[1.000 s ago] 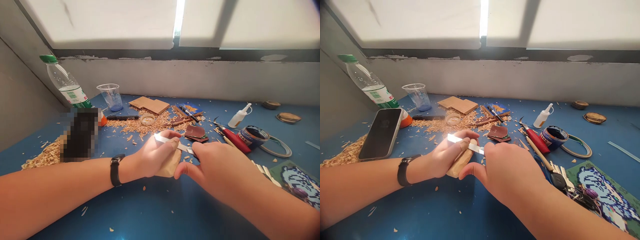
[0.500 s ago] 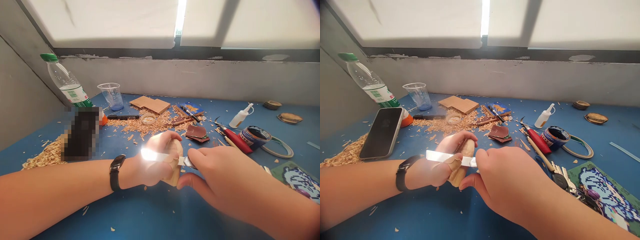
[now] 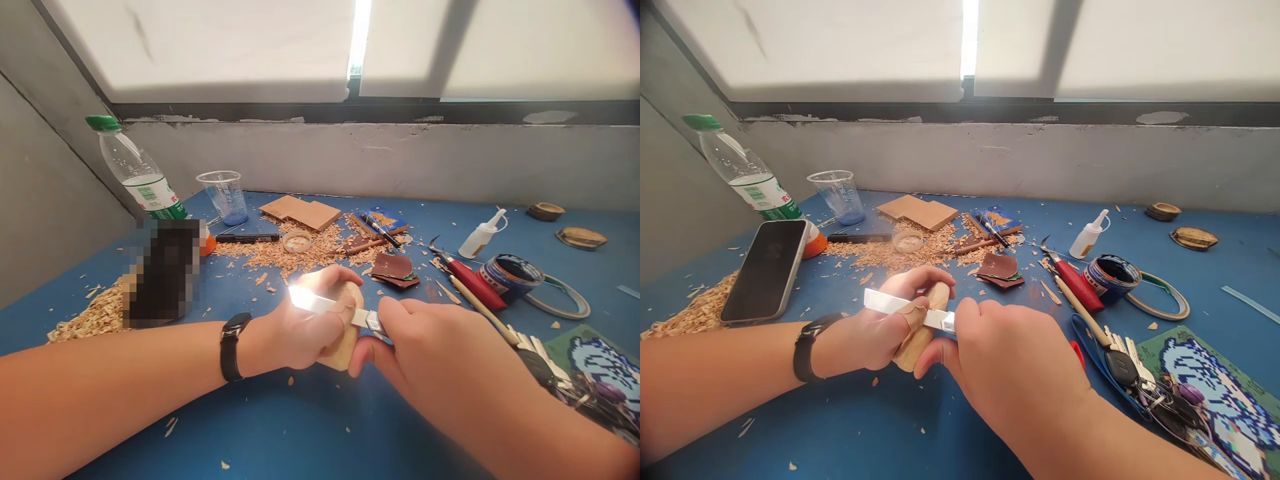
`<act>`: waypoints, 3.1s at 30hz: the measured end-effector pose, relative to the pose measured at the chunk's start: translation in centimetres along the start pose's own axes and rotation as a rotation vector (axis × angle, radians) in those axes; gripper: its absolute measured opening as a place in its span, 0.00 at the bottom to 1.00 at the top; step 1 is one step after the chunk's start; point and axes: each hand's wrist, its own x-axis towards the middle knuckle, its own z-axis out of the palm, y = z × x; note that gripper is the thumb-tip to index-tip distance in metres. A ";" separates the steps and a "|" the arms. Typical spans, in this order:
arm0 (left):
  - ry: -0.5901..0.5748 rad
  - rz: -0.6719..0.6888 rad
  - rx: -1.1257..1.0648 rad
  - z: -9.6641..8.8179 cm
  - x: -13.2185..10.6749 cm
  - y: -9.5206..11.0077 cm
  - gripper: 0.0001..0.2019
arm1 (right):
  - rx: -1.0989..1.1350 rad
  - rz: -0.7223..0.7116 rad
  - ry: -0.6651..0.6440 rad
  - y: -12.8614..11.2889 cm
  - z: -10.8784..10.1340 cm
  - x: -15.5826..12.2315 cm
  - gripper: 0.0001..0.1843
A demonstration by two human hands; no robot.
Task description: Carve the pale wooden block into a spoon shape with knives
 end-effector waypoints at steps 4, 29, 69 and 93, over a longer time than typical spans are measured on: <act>0.035 0.019 -0.072 0.2 0.1 -0.2 0.13 | -0.009 0.101 -0.090 0.0 -0.2 0.5 0.28; -0.019 0.200 0.269 -0.3 -0.2 -0.8 0.28 | 0.231 -0.156 -0.198 1.5 -1.2 0.4 0.22; -0.107 0.572 0.198 -0.9 0.5 -0.9 0.28 | 0.303 -0.162 -0.107 -0.2 -2.8 -0.7 0.16; -0.092 0.570 0.153 -0.8 0.7 -1.2 0.30 | 0.348 -0.188 -0.115 -0.7 -3.0 -0.7 0.10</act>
